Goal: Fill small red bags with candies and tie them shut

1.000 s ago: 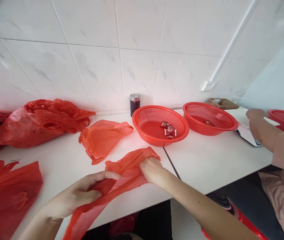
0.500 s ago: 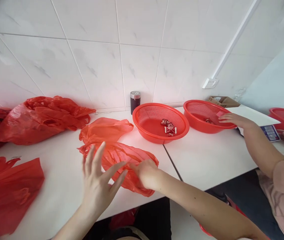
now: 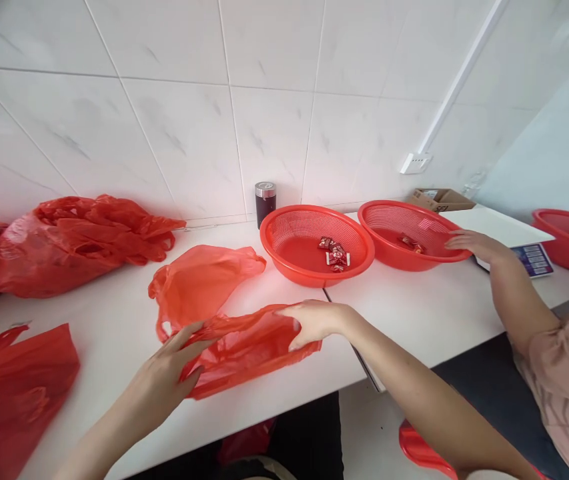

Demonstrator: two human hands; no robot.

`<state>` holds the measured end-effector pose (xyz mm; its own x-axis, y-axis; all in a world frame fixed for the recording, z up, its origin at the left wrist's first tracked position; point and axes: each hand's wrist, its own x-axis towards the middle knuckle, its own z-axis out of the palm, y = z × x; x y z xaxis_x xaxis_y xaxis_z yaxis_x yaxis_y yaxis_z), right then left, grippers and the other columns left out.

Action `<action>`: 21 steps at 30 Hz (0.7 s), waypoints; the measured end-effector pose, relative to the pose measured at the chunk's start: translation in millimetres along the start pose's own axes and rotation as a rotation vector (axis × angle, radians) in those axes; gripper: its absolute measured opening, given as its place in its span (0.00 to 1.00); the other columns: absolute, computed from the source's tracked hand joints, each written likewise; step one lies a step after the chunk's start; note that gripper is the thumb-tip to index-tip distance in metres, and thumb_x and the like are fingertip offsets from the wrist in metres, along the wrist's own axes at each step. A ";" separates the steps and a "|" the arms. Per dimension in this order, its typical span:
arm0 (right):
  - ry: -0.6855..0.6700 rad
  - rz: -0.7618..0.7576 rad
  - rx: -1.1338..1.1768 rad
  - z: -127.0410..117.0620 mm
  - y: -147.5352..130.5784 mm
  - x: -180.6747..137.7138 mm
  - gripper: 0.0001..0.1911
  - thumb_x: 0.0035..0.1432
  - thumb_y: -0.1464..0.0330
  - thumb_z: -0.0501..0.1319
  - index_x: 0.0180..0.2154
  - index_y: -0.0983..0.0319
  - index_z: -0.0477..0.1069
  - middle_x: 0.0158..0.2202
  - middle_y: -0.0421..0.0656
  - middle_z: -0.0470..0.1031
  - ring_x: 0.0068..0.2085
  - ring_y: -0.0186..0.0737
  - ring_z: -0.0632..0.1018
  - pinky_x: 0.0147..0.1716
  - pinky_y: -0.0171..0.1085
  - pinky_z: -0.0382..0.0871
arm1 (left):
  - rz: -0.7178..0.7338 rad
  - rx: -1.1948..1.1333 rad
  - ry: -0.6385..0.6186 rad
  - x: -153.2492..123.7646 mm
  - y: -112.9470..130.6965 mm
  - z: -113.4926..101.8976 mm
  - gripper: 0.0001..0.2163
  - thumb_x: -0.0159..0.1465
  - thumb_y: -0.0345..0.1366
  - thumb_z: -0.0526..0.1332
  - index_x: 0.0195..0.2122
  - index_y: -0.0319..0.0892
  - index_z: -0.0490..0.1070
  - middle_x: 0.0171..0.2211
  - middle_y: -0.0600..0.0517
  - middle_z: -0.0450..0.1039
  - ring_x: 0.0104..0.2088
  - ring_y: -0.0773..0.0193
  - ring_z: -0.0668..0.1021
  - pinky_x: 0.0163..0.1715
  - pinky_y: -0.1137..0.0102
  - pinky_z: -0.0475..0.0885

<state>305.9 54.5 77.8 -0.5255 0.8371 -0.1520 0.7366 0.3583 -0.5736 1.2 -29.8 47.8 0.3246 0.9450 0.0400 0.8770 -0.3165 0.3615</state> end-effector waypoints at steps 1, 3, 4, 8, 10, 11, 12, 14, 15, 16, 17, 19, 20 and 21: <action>-0.078 -0.052 0.080 -9.6 -1.1 -1.0 0.31 0.39 0.61 0.71 0.50 0.53 0.75 0.30 0.37 0.79 0.28 0.36 0.79 0.24 0.31 0.69 | -0.025 -0.072 -0.024 -2.5 1.3 -3.4 0.26 0.61 0.27 0.52 0.57 0.56 0.69 0.63 0.49 0.63 0.51 0.52 0.77 0.45 0.61 0.75; -0.041 -0.130 0.212 -30.8 0.1 -2.3 0.28 0.51 0.58 0.66 0.54 0.53 0.70 0.39 0.40 0.80 0.38 0.38 0.80 0.35 0.34 0.72 | -0.063 -0.193 -0.081 -7.9 3.9 -7.4 0.27 0.60 0.29 0.55 0.59 0.59 0.66 0.64 0.50 0.61 0.50 0.54 0.78 0.44 0.63 0.76; 0.061 -0.124 0.217 -40.6 2.8 -2.5 0.27 0.55 0.57 0.63 0.56 0.54 0.68 0.43 0.43 0.79 0.42 0.40 0.79 0.40 0.36 0.72 | -0.067 -0.237 -0.104 -10.5 4.6 -7.9 0.27 0.59 0.29 0.56 0.59 0.60 0.65 0.64 0.51 0.61 0.52 0.53 0.77 0.46 0.63 0.75; 0.285 0.223 -0.200 -59.3 18.9 -1.5 0.22 0.59 0.56 0.60 0.52 0.58 0.72 0.48 0.50 0.76 0.50 0.53 0.75 0.48 0.47 0.67 | -0.046 -0.369 -0.191 -14.1 -0.4 -2.0 0.26 0.58 0.32 0.59 0.58 0.60 0.68 0.61 0.53 0.66 0.57 0.52 0.73 0.53 0.60 0.71; 0.181 0.255 -0.272 -57.5 23.7 0.7 0.21 0.61 0.54 0.57 0.51 0.57 0.73 0.46 0.49 0.78 0.48 0.53 0.76 0.47 0.46 0.67 | -0.055 -0.415 -0.247 -8.0 -8.3 2.8 0.23 0.60 0.35 0.59 0.57 0.58 0.69 0.58 0.53 0.70 0.55 0.53 0.74 0.54 0.60 0.70; 0.139 0.206 -0.228 -56.6 25.4 2.9 0.22 0.62 0.53 0.55 0.52 0.55 0.72 0.45 0.47 0.78 0.48 0.51 0.76 0.47 0.45 0.67 | -0.073 -0.425 -0.249 -3.1 -12.7 4.6 0.22 0.60 0.37 0.59 0.57 0.56 0.69 0.57 0.53 0.71 0.55 0.53 0.74 0.54 0.60 0.70; 0.125 0.145 -0.158 -56.8 27.5 6.2 0.23 0.63 0.52 0.53 0.55 0.53 0.69 0.47 0.45 0.77 0.48 0.48 0.76 0.47 0.43 0.67 | -0.100 -0.425 -0.227 2.6 -16.7 5.6 0.21 0.61 0.39 0.58 0.57 0.54 0.69 0.56 0.52 0.72 0.55 0.53 0.74 0.54 0.60 0.69; 0.128 0.082 -0.045 -62.3 35.8 16.0 0.26 0.62 0.51 0.53 0.59 0.51 0.64 0.53 0.44 0.73 0.52 0.46 0.74 0.49 0.41 0.66 | -0.161 -0.395 -0.128 13.3 -21.7 4.5 0.22 0.63 0.42 0.57 0.58 0.51 0.67 0.56 0.49 0.72 0.55 0.52 0.74 0.54 0.58 0.69; 0.120 0.104 -0.049 -67.1 42.8 22.3 0.30 0.60 0.51 0.56 0.62 0.51 0.60 0.57 0.45 0.69 0.55 0.46 0.71 0.51 0.41 0.65 | -0.180 -0.375 -0.081 16.9 -22.2 2.7 0.22 0.64 0.44 0.56 0.59 0.50 0.67 0.55 0.49 0.73 0.55 0.52 0.74 0.54 0.58 0.69; 0.099 0.156 -0.089 -72.4 51.8 29.0 0.36 0.57 0.51 0.59 0.64 0.51 0.55 0.62 0.46 0.63 0.59 0.48 0.68 0.54 0.42 0.63 | -0.188 -0.359 -0.055 18.7 -21.3 0.5 0.21 0.64 0.44 0.55 0.59 0.51 0.66 0.55 0.49 0.73 0.54 0.52 0.75 0.52 0.58 0.70; 0.056 0.227 -0.153 -77.4 62.2 35.6 0.44 0.52 0.51 0.64 0.66 0.52 0.50 0.65 0.48 0.57 0.62 0.51 0.64 0.56 0.43 0.60 | -0.189 -0.350 -0.055 18.3 -19.4 -1.6 0.21 0.64 0.44 0.54 0.58 0.52 0.67 0.54 0.49 0.74 0.52 0.52 0.76 0.50 0.59 0.71; -0.059 0.352 -0.248 -83.6 84.3 47.1 0.57 0.43 0.51 0.70 0.68 0.55 0.43 0.68 0.52 0.46 0.65 0.56 0.58 0.59 0.45 0.57 | -0.177 -0.347 -0.101 11.4 -14.5 -3.5 0.19 0.64 0.45 0.54 0.57 0.53 0.68 0.49 0.50 0.76 0.48 0.54 0.78 0.47 0.61 0.73; -0.107 0.392 -0.269 -84.1 94.3 51.5 0.61 0.39 0.51 0.71 0.68 0.55 0.42 0.69 0.53 0.44 0.65 0.59 0.56 0.58 0.46 0.58 | -0.175 -0.348 -0.112 5.6 -12.7 -2.5 0.19 0.64 0.45 0.54 0.56 0.54 0.69 0.47 0.50 0.77 0.46 0.54 0.79 0.46 0.61 0.74; -0.142 0.415 -0.274 -82.7 103.0 55.0 0.63 0.36 0.51 0.73 0.68 0.56 0.43 0.69 0.54 0.41 0.65 0.61 0.55 0.57 0.46 0.60 | -0.174 -0.348 -0.104 -1.0 -11.8 -0.4 0.19 0.64 0.45 0.55 0.55 0.54 0.70 0.46 0.50 0.77 0.45 0.55 0.80 0.45 0.62 0.75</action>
<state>388.1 171.6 76.9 -0.2042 0.8743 -0.4404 0.9698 0.1194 -0.2128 -9.6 -26.9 43.8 0.2320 0.9629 -0.1377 0.7551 -0.0890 0.6495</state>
